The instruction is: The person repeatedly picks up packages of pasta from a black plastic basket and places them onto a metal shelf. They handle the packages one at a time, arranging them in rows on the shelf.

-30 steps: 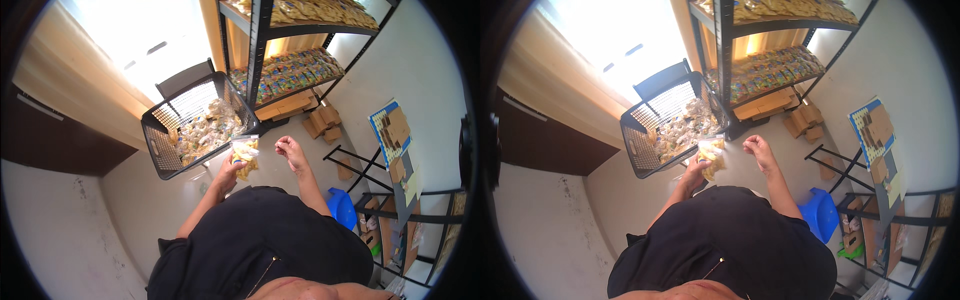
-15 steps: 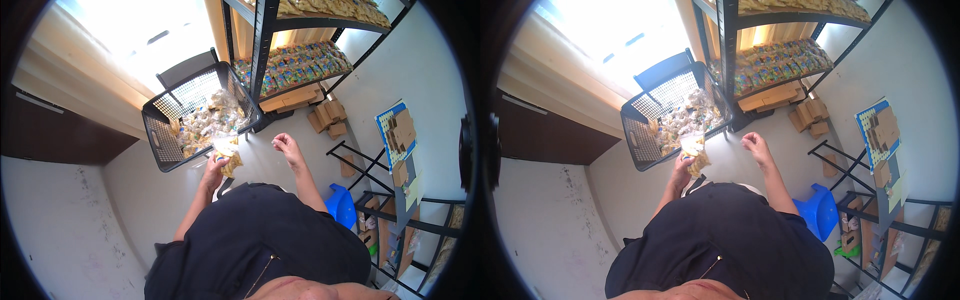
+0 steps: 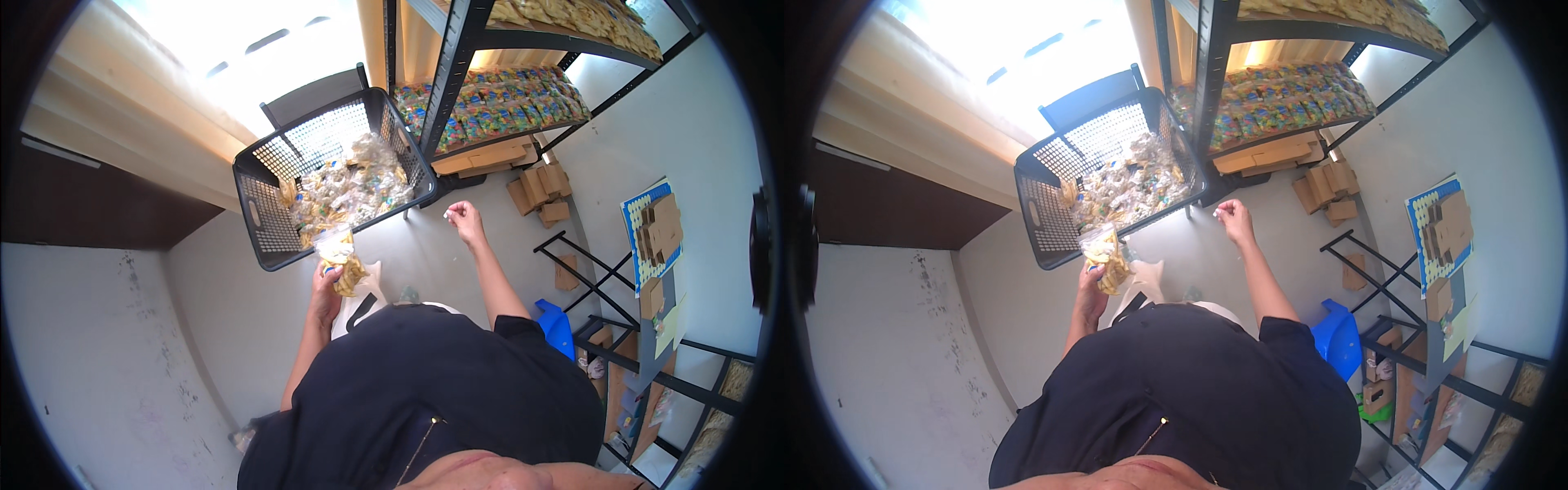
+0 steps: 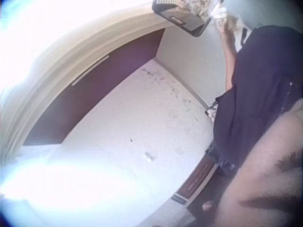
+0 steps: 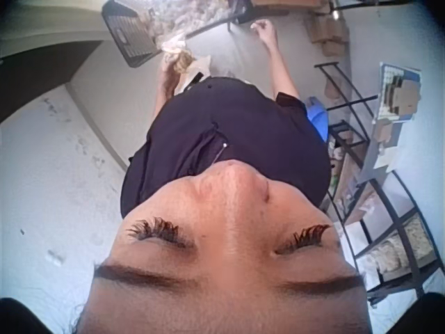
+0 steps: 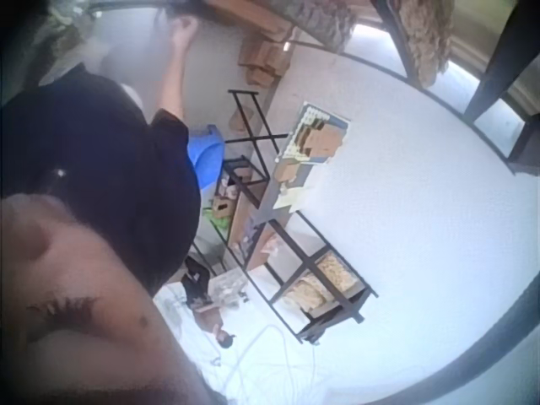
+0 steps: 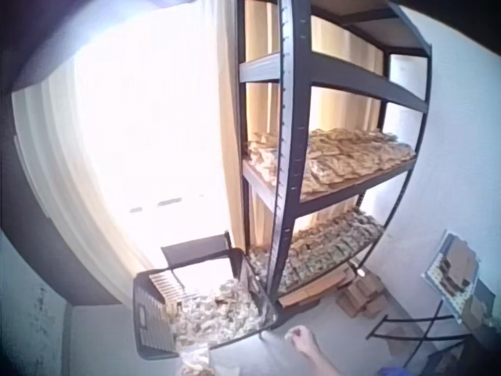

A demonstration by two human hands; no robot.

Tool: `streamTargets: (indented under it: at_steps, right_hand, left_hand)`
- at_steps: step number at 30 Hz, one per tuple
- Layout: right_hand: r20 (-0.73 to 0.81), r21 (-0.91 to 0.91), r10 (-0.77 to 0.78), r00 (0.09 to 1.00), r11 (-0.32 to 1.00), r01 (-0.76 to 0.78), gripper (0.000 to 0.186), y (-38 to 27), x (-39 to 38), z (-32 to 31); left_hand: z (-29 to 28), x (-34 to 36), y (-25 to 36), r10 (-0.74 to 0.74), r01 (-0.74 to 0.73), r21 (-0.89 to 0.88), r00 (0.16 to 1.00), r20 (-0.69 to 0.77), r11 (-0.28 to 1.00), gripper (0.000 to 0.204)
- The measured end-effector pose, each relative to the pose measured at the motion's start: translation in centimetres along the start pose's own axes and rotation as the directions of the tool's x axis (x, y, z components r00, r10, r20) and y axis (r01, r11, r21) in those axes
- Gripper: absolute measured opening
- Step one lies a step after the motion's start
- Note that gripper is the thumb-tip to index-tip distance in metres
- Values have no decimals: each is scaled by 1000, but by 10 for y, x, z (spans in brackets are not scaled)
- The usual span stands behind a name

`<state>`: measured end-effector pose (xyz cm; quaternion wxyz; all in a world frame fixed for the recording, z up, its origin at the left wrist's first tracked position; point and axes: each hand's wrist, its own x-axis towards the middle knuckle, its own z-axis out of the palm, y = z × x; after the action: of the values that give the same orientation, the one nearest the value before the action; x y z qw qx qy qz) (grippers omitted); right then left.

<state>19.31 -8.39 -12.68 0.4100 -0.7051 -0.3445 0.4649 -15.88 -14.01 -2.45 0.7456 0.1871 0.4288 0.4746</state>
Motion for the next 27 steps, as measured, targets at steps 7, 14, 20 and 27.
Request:
streamTargets:
  at_steps: [7,14,20,27]
  right_hand:
    - [-85,-197,-109,990,976,91,6,5,76,23]
    - [-51,-294,-153,987,947,131,5,12,129,36]
    - [26,-500,-214,977,843,198,7,13,149,33]
    - [62,-573,-176,982,800,179,10,6,151,37]
  left_hand:
    - [-36,23,45,113,-112,4,993,-20,994,61]
    - [-55,40,81,156,-153,41,983,-101,987,64]
    - [-61,50,89,126,-121,48,984,-124,991,63]
    - [-67,60,96,118,-109,74,985,-124,991,63]
